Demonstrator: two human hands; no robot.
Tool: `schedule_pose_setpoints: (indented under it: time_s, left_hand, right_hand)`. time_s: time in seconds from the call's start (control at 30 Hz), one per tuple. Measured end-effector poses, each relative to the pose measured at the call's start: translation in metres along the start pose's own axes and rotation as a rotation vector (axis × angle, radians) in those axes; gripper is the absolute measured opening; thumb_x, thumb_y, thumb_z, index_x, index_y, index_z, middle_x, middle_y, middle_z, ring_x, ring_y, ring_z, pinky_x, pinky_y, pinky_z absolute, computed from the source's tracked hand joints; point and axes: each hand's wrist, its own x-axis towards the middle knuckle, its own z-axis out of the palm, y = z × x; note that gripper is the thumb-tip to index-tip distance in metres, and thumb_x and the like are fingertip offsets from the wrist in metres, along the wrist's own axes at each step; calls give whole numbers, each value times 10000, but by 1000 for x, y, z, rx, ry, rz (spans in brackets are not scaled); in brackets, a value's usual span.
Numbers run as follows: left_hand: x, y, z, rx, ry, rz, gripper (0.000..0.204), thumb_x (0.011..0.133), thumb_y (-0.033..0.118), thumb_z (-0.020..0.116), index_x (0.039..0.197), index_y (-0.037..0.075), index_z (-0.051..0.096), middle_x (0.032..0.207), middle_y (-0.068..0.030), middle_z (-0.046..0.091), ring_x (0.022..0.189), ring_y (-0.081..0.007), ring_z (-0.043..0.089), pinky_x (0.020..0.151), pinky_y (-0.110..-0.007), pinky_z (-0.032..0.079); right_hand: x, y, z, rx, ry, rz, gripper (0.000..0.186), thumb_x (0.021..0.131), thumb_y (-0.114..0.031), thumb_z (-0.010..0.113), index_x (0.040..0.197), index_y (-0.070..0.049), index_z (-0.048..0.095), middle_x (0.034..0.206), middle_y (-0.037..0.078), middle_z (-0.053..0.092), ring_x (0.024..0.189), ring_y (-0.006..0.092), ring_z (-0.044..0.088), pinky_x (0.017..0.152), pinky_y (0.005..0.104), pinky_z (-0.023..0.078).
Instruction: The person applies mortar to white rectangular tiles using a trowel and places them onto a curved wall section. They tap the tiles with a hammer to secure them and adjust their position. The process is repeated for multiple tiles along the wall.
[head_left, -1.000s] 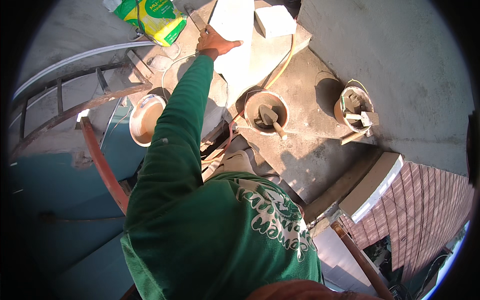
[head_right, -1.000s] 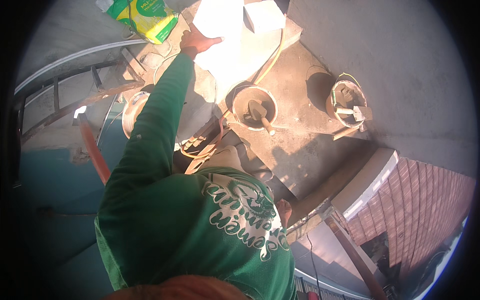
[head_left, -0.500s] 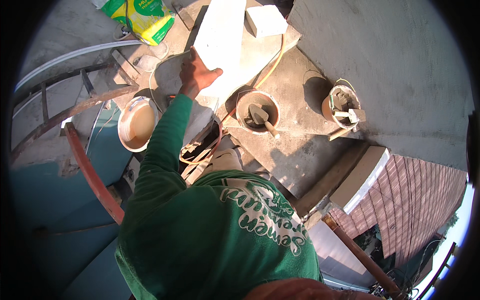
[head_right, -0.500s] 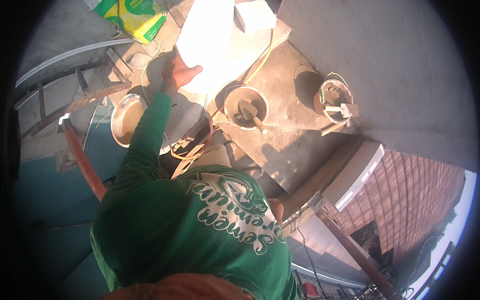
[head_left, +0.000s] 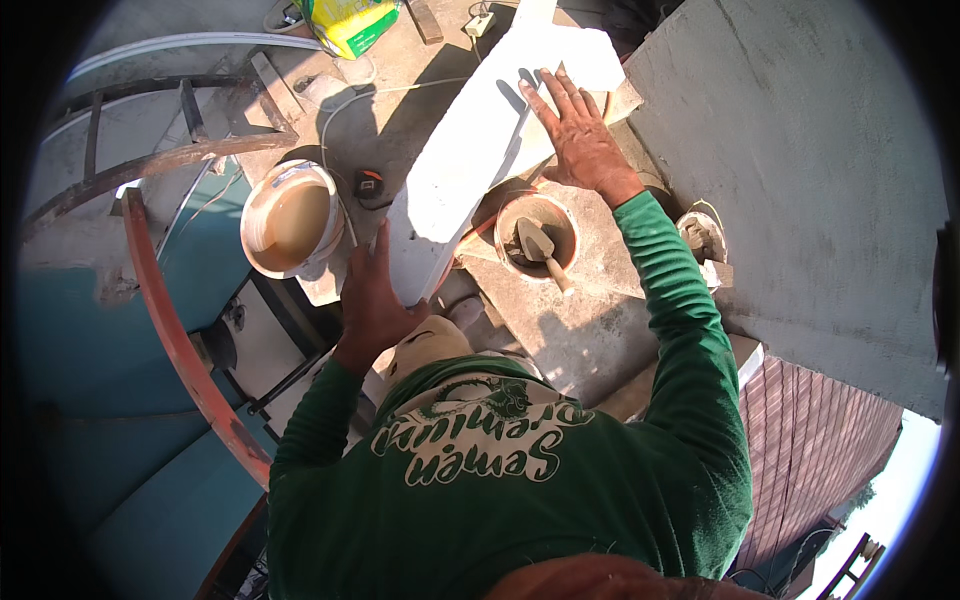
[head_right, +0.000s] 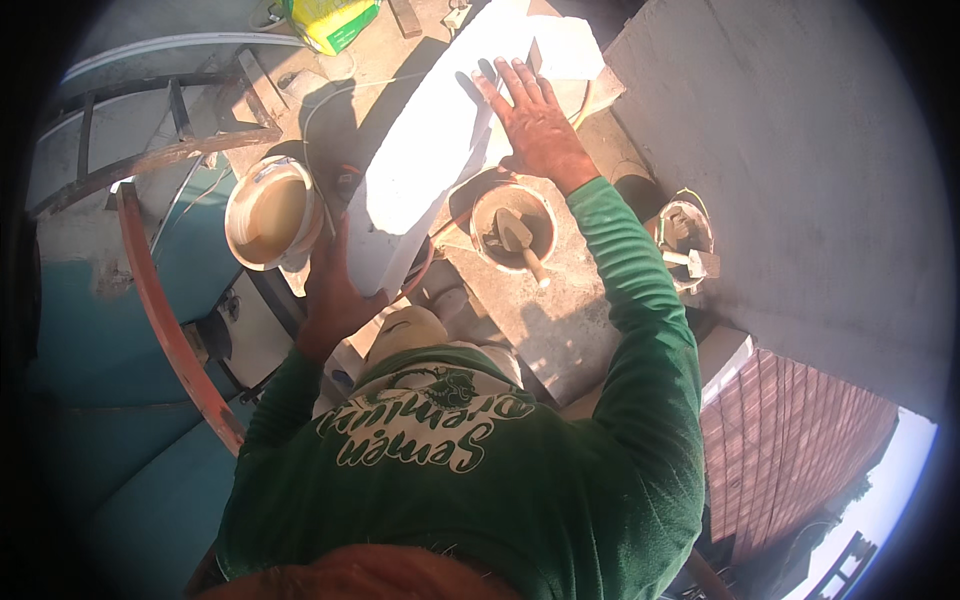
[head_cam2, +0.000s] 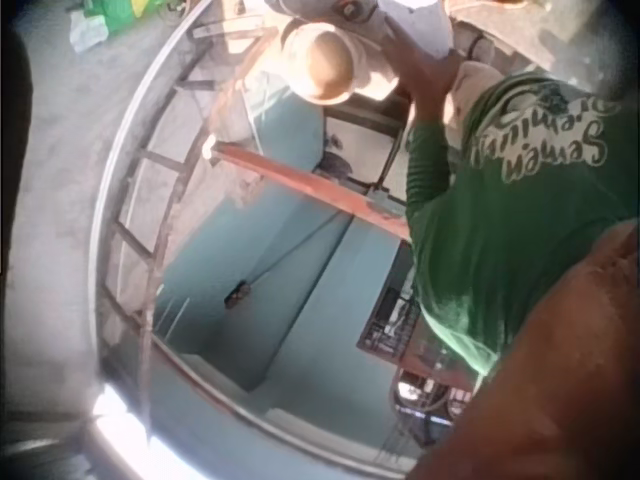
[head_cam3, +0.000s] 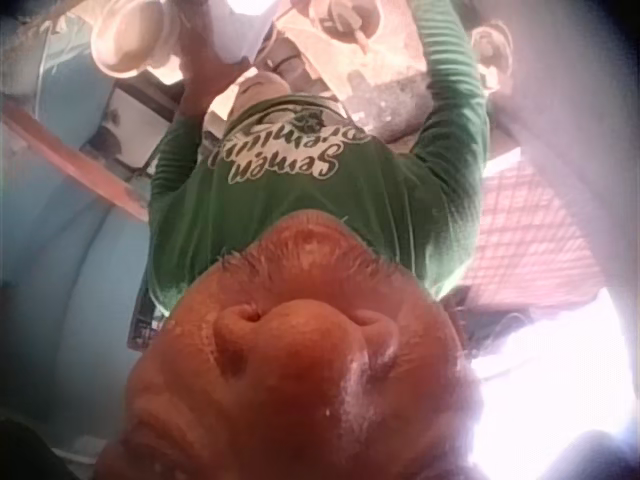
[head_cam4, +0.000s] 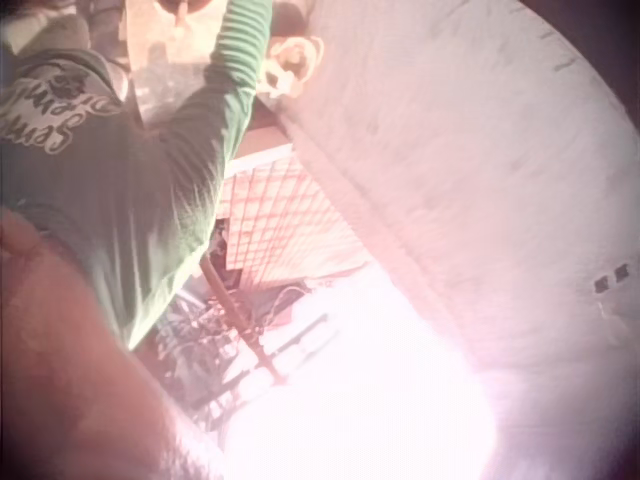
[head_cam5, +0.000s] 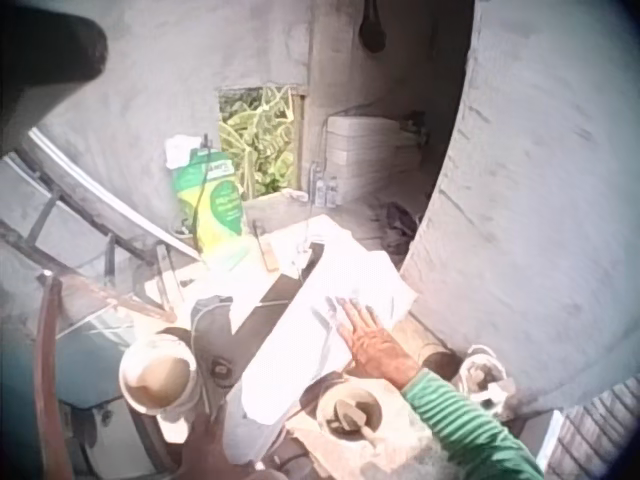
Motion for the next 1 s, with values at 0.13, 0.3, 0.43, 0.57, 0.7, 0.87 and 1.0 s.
schedule_pose_setpoints:
  time_s: [0.13,0.3,0.43,0.57,0.7,0.87,1.0]
  left_hand:
    - [-10,-4,6,-35,64,8,1336,649,286,934,1767,73,236,1234,-249,519,1140,-460,596,954,-545,553]
    - [-16,-9,10,-50,63,-9,1327,660,276,924,1771,77,224,1261,-256,524,1167,-467,586,969,-563,543]
    - [-29,-23,24,-60,10,-70,1284,678,224,904,1767,84,239,1359,-269,543,1263,-480,571,1039,-570,527]
    - [-65,-44,14,18,38,32,1292,636,294,918,1758,117,304,1437,-283,512,1322,-479,556,1144,-573,460]
    - [-92,-73,-46,84,-149,169,1251,599,216,904,1721,104,363,1489,-216,541,1370,-442,551,1180,-548,448]
    - [-49,-74,-60,2,-562,349,1257,574,162,906,1708,80,371,1466,-175,568,1366,-412,559,1167,-517,456]
    - [12,-51,-16,-10,-848,607,1277,557,142,919,1699,10,362,1431,-191,570,1339,-406,560,1156,-505,446]
  right_hand:
    - [105,-15,-19,-355,-181,-396,1618,515,-427,1101,1807,-274,139,1864,107,205,1713,331,225,1418,513,233]
    - [146,-24,-10,-382,-431,-519,1383,643,-223,984,1789,-251,210,1812,126,330,1685,314,299,1406,488,253]
    - [138,-41,-15,-454,-480,-552,1034,813,-123,783,1740,-131,325,1748,252,405,1639,384,384,1382,549,275]
    - [72,-53,-4,-491,-361,-557,756,1009,-166,690,1696,-76,389,1697,278,462,1591,445,440,1359,570,311]
    - [-44,-78,-17,47,-488,-297,1034,811,-366,913,1645,6,429,1551,321,532,1505,445,502,1315,609,322]
    - [-193,-114,6,267,-481,-59,917,751,-293,880,1521,63,532,1307,248,592,1207,393,581,1178,528,393]
    - [-297,-150,26,405,-605,348,977,708,-295,896,1538,29,495,1297,247,585,1271,405,571,1198,548,382]
